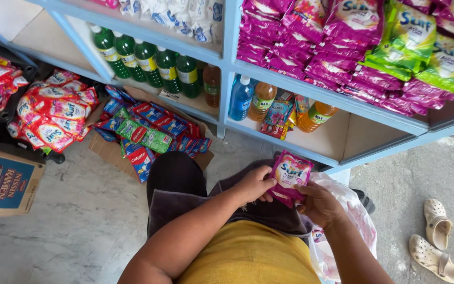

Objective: Organizing and sorting laundry detergent sachets and other products on retail shelves.

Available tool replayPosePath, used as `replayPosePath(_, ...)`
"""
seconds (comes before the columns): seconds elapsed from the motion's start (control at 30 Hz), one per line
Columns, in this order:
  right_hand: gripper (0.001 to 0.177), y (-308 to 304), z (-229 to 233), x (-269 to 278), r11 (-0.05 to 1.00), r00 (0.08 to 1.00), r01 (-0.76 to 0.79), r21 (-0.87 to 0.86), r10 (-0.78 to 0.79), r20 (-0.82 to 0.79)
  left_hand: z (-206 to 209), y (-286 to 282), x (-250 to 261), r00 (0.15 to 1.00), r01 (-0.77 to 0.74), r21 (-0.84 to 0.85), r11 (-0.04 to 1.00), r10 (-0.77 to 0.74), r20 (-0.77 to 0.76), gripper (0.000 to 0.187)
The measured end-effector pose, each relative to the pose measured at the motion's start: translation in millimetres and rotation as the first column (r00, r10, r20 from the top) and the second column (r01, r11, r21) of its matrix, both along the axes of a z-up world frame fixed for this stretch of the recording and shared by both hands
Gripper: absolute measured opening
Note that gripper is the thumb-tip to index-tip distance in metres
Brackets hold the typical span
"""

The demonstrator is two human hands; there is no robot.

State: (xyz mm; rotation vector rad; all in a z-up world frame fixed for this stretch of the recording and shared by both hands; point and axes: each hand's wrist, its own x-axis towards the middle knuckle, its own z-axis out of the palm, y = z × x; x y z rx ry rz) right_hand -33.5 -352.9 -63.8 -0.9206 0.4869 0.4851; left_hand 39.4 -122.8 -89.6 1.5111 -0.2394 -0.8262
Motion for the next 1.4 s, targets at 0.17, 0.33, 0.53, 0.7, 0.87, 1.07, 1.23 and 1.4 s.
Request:
replayPosePath(0.17,0.03,21,62,15,0.989,0.999,0.032,-0.141,-0.03,0.015,44,12,8,0.997,-0.078,-0.171,0.982,0.072,-0.041,0.042)
replayPosePath(0.33,0.024,17,53,28,0.997,1.0,-0.004,-0.083,0.006,0.021,48,13,14,0.983,-0.155,-0.142,0.978,0.138,-0.122,0.047)
replayPosePath(0.53,0.019,3,35,26,0.984,0.993,0.103,-0.146,-0.095,0.066,48,1,10,0.974,-0.17,-0.137,0.976,0.145,-0.177,0.052)
replayPosePath(0.7,0.023,-16,-53,-5,0.984,0.983,0.176,0.017,-0.174,-0.06,7,-9,-14,0.986,-0.131,-0.016,0.991,0.128,-0.109,0.062)
replayPosePath(0.87,0.026,13,-26,-35,0.982,0.985,0.162,-0.097,-0.167,-0.042,-13,7,-27,0.984,-0.038,0.077,0.996,0.05,-0.171,0.066)
replayPosePath(1.07,0.033,6,-52,-25,0.972,0.996,0.064,-0.226,-0.048,0.073,-15,15,-17,0.998,0.005,0.139,0.99,0.004,-0.058,0.062)
replayPosePath(1.23,0.029,27,-22,-17,0.947,0.992,0.083,-0.31,-0.108,-0.064,-55,12,-9,1.0,-0.007,0.121,0.993,0.006,0.003,0.054)
replayPosePath(1.4,0.034,19,-13,11,0.904,0.984,0.089,-0.417,-0.013,0.18,39,19,1,0.955,-0.112,0.088,0.99,0.083,0.284,0.06)
